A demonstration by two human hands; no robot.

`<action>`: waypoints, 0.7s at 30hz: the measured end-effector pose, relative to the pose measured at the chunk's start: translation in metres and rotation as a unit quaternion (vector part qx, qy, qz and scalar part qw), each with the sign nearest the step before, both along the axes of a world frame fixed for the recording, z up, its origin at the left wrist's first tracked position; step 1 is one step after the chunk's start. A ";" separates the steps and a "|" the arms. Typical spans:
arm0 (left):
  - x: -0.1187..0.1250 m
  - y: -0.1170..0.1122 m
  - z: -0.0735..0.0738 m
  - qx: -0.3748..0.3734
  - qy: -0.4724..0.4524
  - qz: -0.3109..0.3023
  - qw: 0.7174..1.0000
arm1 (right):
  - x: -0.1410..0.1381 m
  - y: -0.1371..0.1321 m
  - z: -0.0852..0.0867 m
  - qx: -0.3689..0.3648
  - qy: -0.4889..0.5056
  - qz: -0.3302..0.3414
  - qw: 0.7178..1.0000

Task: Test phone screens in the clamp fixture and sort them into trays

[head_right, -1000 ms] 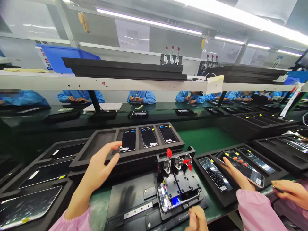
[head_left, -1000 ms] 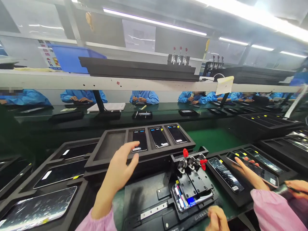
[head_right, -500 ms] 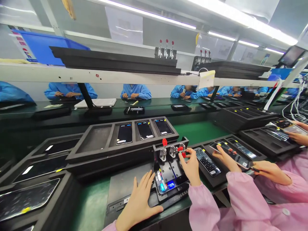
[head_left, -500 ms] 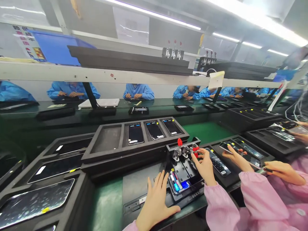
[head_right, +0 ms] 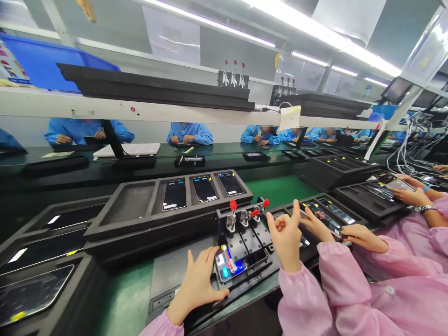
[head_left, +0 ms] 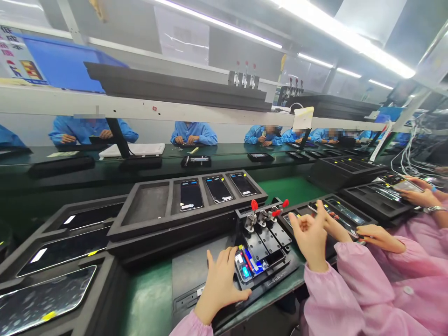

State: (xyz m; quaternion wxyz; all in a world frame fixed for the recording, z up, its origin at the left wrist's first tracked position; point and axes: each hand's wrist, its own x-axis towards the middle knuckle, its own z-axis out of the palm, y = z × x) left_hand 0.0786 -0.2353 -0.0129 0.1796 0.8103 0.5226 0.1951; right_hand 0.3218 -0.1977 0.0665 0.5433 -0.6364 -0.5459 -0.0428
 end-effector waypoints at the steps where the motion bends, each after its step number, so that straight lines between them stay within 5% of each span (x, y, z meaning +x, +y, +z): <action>1: -0.011 -0.005 0.000 -0.003 -0.002 0.005 1.000 | -0.002 -0.012 0.004 0.034 0.006 -0.003 0.999; 3: -0.039 -0.016 -0.002 -0.016 -0.009 0.021 1.000 | -0.013 -0.035 0.001 0.082 -0.004 0.028 0.996; 5: -0.072 -0.030 -0.007 -0.041 -0.028 0.046 0.998 | -0.035 -0.051 -0.015 0.090 -0.048 0.141 0.985; 9: -0.120 -0.052 -0.013 -0.082 -0.128 0.173 0.973 | -0.096 -0.053 -0.054 -0.015 -0.200 0.407 0.891; 12: -0.135 -0.062 -0.009 -0.061 -0.182 0.288 0.938 | -0.130 -0.040 -0.070 -0.143 -0.282 0.455 0.833; 15: -0.141 -0.068 -0.003 -0.038 -0.183 0.340 0.922 | -0.143 -0.032 -0.073 -0.194 -0.291 0.491 0.798; 17: -0.144 -0.068 -0.002 -0.019 -0.168 0.341 0.925 | -0.143 -0.030 -0.074 -0.182 -0.248 0.517 0.799; 21: -0.149 -0.060 -0.010 -0.023 -0.107 0.306 0.946 | -0.136 -0.023 -0.078 -0.198 -0.099 0.478 0.850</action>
